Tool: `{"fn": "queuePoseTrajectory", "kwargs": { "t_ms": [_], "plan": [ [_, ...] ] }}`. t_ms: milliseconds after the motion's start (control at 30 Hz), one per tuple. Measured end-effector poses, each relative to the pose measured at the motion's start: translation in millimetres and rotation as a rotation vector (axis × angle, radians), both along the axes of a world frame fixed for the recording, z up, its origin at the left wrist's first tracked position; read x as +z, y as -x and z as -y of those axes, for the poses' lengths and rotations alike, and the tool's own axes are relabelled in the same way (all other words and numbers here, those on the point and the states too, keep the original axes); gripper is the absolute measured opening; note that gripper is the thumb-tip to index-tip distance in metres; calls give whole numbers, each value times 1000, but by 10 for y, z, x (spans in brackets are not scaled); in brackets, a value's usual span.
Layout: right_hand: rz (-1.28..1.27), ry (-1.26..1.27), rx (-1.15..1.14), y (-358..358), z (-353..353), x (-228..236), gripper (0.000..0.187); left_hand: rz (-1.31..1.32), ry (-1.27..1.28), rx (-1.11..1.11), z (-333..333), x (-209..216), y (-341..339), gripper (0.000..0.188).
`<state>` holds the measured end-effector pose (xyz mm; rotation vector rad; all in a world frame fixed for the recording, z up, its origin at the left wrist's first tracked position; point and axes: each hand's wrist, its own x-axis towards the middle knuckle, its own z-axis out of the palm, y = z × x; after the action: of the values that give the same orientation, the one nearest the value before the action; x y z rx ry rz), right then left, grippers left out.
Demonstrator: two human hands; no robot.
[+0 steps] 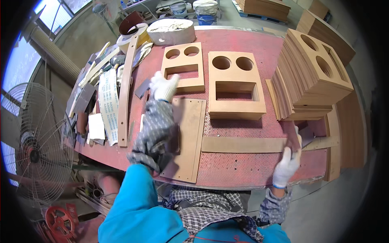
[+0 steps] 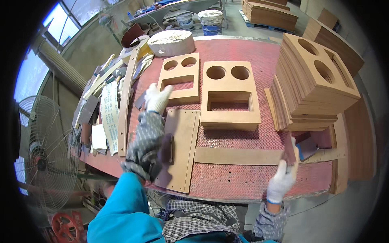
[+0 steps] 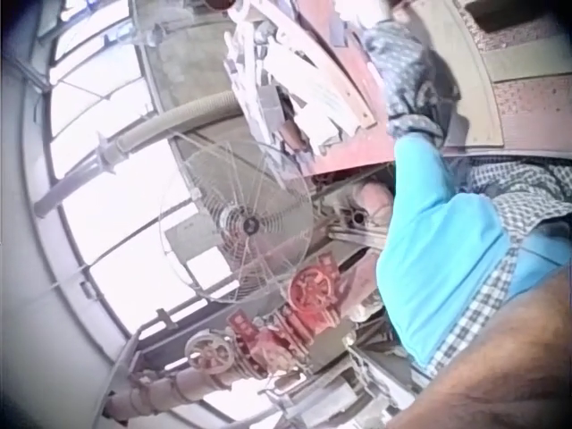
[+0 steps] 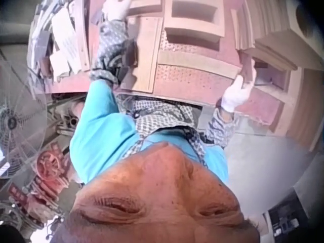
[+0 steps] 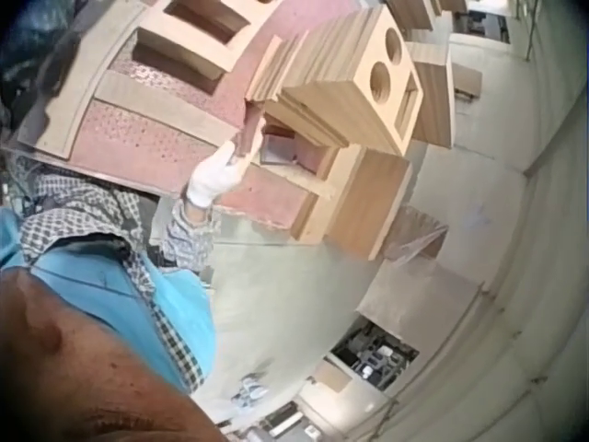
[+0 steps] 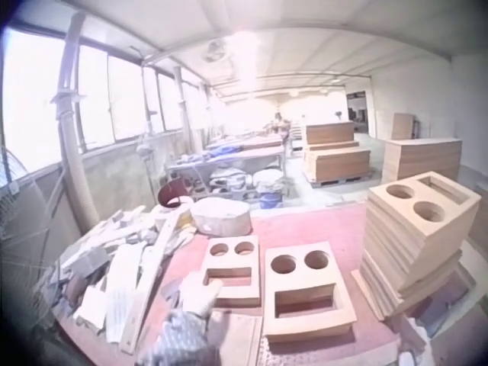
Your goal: Sanding the surfaces and internal holes of wooden box structures using a sandpaper block.
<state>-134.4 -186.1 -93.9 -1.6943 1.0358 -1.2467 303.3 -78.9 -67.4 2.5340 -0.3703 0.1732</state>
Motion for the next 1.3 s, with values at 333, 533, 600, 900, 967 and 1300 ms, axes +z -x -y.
{"fn": "queuePoseTrajectory", "kwargs": {
  "t_ms": [333,533,600,900,967,1300],
  "plan": [
    [-302,-39,-374,826,201,-826,52,-233,-879,-566,451,-629,-1427,36],
    [-487,90,-321,673,188,-733,53,16,-1243,-712,236,-731,-1897,37],
    [-499,67,-345,755,152,-731,54,-167,-1025,-549,428,-727,-1736,39],
    [-620,200,-298,685,186,-749,50,74,-848,-960,19,109,-1880,21],
    [-630,209,-315,694,197,-731,50,21,-755,-1058,-35,435,-1453,26],
    [-725,372,-298,676,247,-851,44,-671,386,-564,-11,566,-184,25]
  ]
}}
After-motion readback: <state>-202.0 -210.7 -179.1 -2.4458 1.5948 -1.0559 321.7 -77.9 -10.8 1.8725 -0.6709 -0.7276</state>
